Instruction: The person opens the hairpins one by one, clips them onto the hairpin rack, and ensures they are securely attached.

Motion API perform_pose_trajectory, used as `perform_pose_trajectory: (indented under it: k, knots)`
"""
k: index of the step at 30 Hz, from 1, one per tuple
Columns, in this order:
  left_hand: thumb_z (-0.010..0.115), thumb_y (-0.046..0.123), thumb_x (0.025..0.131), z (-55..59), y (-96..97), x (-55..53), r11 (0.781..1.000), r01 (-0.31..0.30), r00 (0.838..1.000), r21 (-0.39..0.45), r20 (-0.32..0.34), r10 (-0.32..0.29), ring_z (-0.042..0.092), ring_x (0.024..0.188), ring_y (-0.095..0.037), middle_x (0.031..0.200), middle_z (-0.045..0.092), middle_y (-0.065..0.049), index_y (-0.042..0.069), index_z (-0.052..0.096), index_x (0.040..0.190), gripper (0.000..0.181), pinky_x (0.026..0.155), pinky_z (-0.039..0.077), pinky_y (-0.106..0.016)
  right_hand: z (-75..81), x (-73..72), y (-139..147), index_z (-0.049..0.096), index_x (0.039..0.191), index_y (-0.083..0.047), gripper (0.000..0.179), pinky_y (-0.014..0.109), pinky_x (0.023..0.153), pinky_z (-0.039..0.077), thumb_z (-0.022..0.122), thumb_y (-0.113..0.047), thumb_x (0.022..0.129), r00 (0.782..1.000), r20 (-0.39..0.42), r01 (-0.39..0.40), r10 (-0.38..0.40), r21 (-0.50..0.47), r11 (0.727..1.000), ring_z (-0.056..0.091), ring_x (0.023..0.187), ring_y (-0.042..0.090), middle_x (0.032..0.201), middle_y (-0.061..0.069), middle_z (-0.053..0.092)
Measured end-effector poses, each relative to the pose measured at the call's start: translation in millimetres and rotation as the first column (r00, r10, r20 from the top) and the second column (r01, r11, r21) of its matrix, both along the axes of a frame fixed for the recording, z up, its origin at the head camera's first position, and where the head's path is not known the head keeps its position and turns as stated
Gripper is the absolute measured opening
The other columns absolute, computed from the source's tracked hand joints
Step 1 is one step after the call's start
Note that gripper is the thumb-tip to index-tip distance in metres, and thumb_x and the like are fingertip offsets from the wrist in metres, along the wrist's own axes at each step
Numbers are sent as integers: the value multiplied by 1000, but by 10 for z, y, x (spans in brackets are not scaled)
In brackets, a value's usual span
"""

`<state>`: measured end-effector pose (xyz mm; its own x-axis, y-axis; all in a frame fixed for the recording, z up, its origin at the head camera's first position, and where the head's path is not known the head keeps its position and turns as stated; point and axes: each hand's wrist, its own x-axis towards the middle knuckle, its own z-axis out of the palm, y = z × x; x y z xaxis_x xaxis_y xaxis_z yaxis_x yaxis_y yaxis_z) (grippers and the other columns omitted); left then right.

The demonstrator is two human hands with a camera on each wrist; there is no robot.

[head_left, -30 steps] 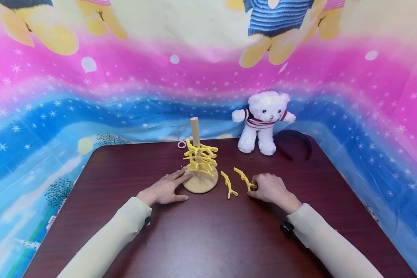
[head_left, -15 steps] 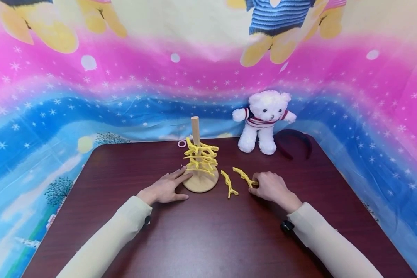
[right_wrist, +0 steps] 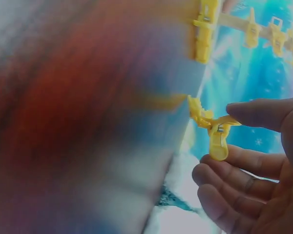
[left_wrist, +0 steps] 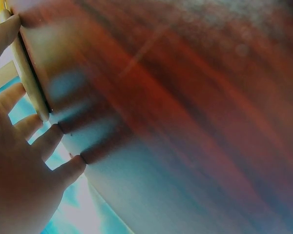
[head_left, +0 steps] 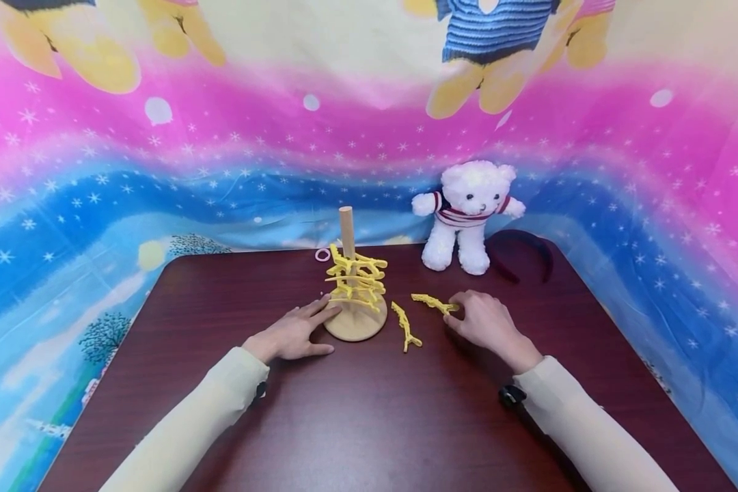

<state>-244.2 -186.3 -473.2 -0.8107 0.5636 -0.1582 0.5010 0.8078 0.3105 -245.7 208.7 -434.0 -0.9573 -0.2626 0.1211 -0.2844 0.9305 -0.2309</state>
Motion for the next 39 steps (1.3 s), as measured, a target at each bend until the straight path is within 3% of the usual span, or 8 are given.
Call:
perform_pose_trajectory:
  k: [9, 18, 31, 39]
  knots:
    - [62, 59, 91, -1, 8, 0, 1000, -8, 1000, -3, -2, 8, 22, 154, -32, 170, 9, -8, 29, 24, 160, 84, 120, 24, -62, 229, -45, 14, 75, 108, -4, 37, 46, 75, 55, 79, -32, 84, 993, -108, -58, 46, -110, 992, 68, 84, 26, 94, 10, 76]
    - [63, 58, 92, 10, 12, 11, 1000, -8, 1000, -7, 1, 8, 22, 154, -33, 170, 10, -9, 28, 24, 160, 84, 120, 24, -62, 469, -19, -18, 76, 107, -8, 31, 39, 69, 56, 78, -30, 86, 989, -128, -102, 80, -177, 979, 68, 76, 19, 90, 5, 74]
    - [63, 58, 91, 11, 12, 12, 1000, -10, 1000, -8, 4, 10, 22, 154, -33, 169, 11, -10, 28, 25, 160, 84, 119, 24, -63, 793, -8, -111, 76, 109, -10, 26, 38, 68, 55, 76, -24, 88, 963, -247, -168, 111, -225, 960, 67, 72, 16, 86, 3, 71]
    - [63, 58, 91, 4, 7, 1, 1000, -7, 1000, -1, -2, 7, 22, 154, -32, 170, 10, -9, 28, 24, 160, 84, 120, 24, -62, 927, -17, -198, 76, 109, -11, 24, 35, 68, 55, 77, -23, 87, 954, -275, -192, 121, -247, 950, 68, 73, 15, 86, 1, 72]
